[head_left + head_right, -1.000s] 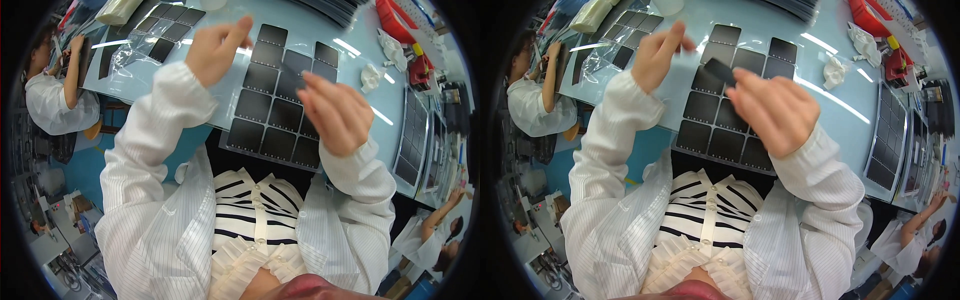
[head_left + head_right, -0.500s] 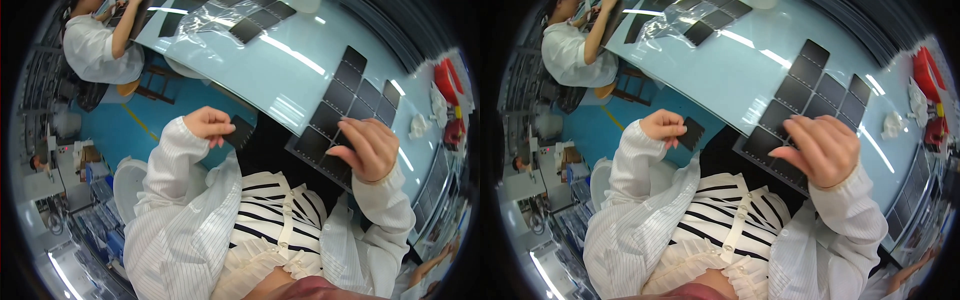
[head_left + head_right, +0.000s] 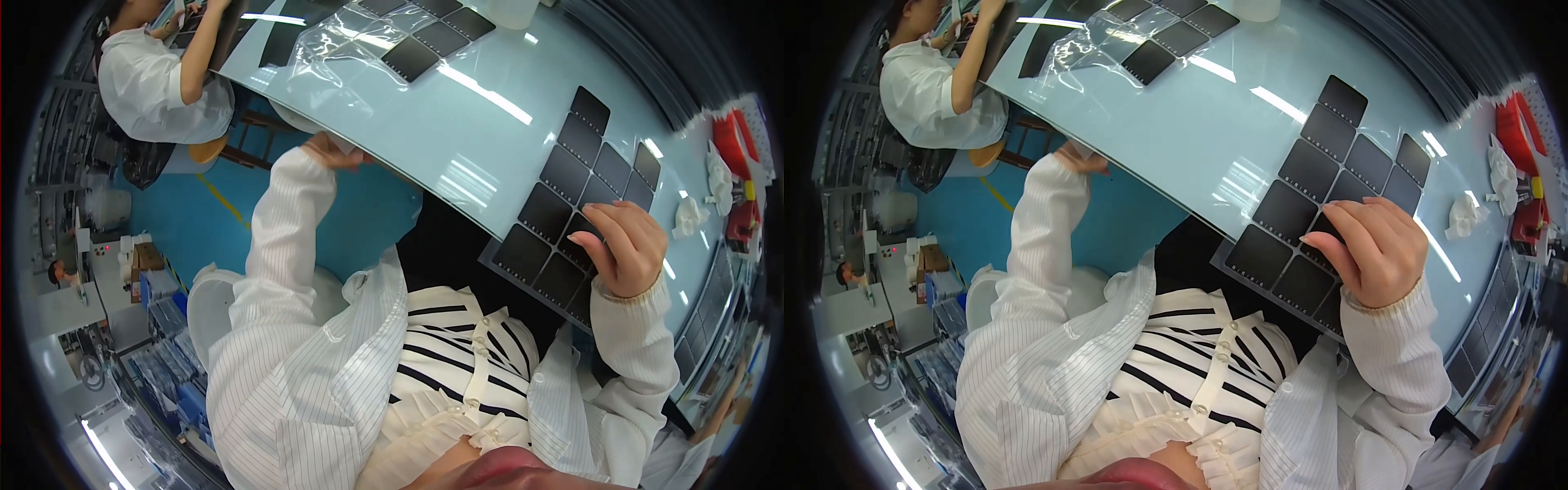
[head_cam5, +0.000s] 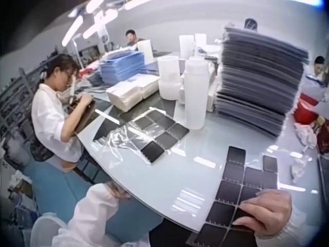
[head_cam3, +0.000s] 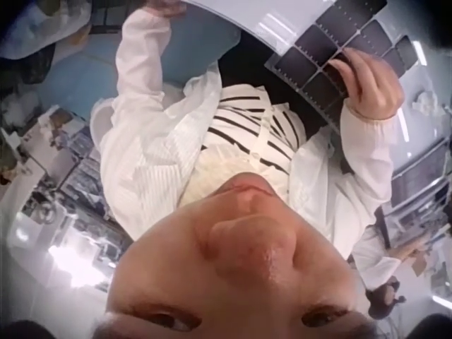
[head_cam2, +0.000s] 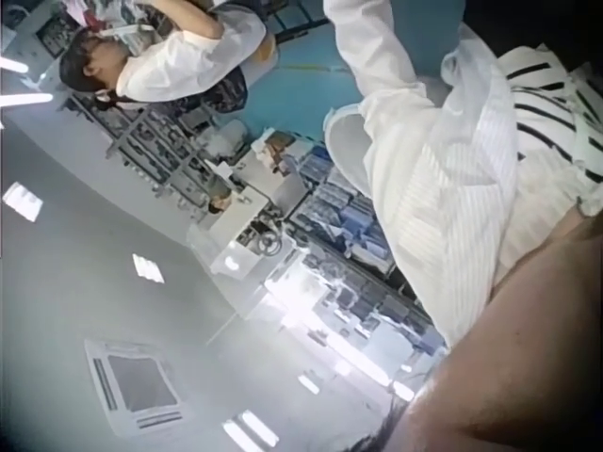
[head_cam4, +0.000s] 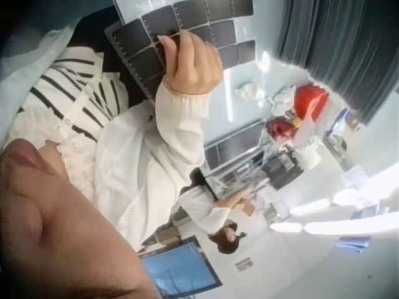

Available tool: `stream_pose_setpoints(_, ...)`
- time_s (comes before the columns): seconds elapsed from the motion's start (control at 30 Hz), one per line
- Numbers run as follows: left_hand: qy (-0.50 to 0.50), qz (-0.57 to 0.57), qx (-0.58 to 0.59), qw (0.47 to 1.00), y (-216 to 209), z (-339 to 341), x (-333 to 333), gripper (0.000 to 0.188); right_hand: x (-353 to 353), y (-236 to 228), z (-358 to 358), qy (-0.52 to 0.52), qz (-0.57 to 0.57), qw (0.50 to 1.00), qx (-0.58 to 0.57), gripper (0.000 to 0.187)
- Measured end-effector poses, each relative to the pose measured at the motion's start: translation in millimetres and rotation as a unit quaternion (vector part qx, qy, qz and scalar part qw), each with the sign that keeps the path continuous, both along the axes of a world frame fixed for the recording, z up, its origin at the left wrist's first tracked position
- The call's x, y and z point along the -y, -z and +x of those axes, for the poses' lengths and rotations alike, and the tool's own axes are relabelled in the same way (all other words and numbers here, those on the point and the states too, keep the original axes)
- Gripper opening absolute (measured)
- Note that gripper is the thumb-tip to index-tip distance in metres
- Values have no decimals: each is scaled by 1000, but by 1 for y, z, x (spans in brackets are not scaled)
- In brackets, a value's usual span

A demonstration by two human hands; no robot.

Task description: Cleaning and inspecting small solar panels or film strips using a cloth and liquid cleaning solution at a factory workstation.

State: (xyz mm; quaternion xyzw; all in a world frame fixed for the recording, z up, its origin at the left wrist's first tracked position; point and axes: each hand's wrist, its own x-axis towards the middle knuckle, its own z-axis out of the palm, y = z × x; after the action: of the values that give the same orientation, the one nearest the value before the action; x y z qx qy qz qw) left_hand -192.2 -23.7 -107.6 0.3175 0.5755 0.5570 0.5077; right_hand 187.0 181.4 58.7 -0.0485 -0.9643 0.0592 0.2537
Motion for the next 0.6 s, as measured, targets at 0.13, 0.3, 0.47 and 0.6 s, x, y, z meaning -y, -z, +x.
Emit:
stream_pose_setpoints(0.13,131,27,-19,991,-59,26,2,57,-1,-13,-9,-2,1,1000,12,28)
stream_pose_setpoints(0.3,6,-220,80,972,-84,32,-8,76,-3,-22,-33,-49,32,998,2,25)
stream_pose_setpoints(0.47,93,-169,20,981,-105,41,12,63,2,-23,-52,-83,24,996,12,21)
stream_pose_setpoints(0.6,126,12,41,991,-114,61,25,48,7,-18,-67,-106,-26,994,11,19)
